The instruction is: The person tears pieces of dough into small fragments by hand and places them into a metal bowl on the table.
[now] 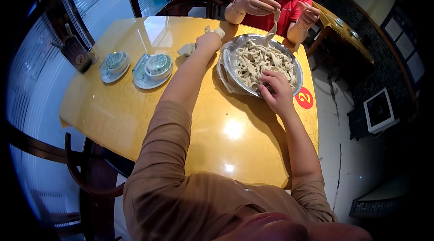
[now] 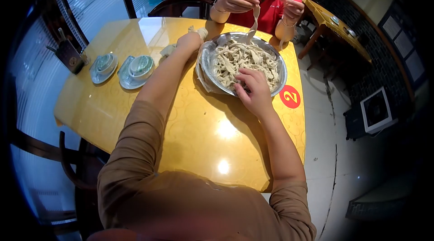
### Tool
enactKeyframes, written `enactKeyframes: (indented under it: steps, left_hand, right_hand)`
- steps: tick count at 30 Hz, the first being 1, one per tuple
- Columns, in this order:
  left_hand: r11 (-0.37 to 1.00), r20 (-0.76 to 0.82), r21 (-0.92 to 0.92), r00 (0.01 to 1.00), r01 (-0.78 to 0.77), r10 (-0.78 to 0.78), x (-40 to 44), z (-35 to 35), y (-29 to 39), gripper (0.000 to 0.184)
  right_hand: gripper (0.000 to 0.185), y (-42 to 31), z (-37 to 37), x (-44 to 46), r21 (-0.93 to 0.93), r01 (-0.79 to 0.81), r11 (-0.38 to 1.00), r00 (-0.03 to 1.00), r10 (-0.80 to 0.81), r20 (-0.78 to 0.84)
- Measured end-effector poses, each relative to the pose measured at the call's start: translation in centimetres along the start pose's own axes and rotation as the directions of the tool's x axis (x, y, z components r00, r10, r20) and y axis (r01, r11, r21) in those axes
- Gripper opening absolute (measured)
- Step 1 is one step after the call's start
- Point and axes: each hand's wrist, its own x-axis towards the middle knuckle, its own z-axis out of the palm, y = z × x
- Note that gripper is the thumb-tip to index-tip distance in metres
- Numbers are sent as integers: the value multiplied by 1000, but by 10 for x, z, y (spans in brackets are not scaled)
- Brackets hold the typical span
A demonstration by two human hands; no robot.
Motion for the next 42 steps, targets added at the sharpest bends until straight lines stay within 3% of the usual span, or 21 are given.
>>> enactKeyframes:
  steps: [2,3,4,6,8,13,15,18,20,22,24,27,28,31,34,35,38,41,42]
  left_hand:
    - [981,-22,-167,994,98,-103,4,-14,0,35]
    - [980,-91,-194,994,47,-66,11,-13,-12,37]
    - [927,-41,-365,993,88,-111,12,-21,-19,36]
    - [733,77,-657,982,179,-171,14,-39,-30,34]
    - [423,50,-902,994,89,-102,-7,-54,-35,29]
    - [5,65,-998,996,65,60,-58,-96,-33,25]
    - [-110,96,-988,989,108,109,-78,-101,-26,25]
    - [-130,139,-977,965,171,224,-114,-97,-5,24]
    - [-64,196,-968,892,242,407,-122,-86,0,27]
    - [-17,236,-960,840,280,488,-125,-71,11,30]
    - [102,290,-955,795,280,533,-130,-65,22,31]
    - [247,333,-940,774,233,538,-144,-70,38,34]
    - [289,341,-933,778,212,528,-148,-71,42,36]
    - [430,321,-902,739,47,593,-146,-58,54,44]
    - [528,286,-843,751,-97,595,-155,-53,78,54]
    - [500,210,-851,768,-162,605,-152,-50,79,48]
    - [620,330,-777,769,-108,548,-148,-61,83,43]
    - [755,260,-570,800,-325,540,-147,-60,91,36]
    - [767,178,-443,794,-463,582,-149,-61,95,35]
  right_hand:
    - [19,1,-1,-1,5,-9,1000,1000,9,-2]
    - [19,1,-1,-1,10,-14,1000,1000,14,-2]
    - [19,2,-1,-2,8,-12,1000,1000,12,-3]
    - [19,2,-1,-2,7,-6,1000,1000,6,-7]
    - [20,2,0,-2,25,-18,1000,1000,18,-11]
    - [28,5,-2,-3,24,-14,1000,999,15,-43]
    - [30,5,-4,-3,111,-128,985,990,134,-53]
    - [39,2,-12,5,243,-291,925,951,307,-27]
    - [44,-7,-18,17,310,-320,895,937,347,-36]
    - [55,-7,-18,26,412,-278,868,948,317,-30]
    - [49,-11,-21,34,448,-307,840,942,336,15]
    - [37,-19,-39,42,329,-468,820,881,404,246]
    - [35,-16,-37,42,306,-417,856,907,369,204]
    - [30,-7,-25,42,208,-250,946,968,236,90]
    - [28,-8,-23,48,43,27,999,1000,-27,4]
    - [20,-11,-26,49,50,61,997,998,-60,-33]
    - [17,-15,-39,46,-14,35,999,999,-35,17]
    - [18,-18,-51,46,-167,-34,985,969,74,236]
    - [20,-18,-51,51,-212,-23,977,942,92,322]
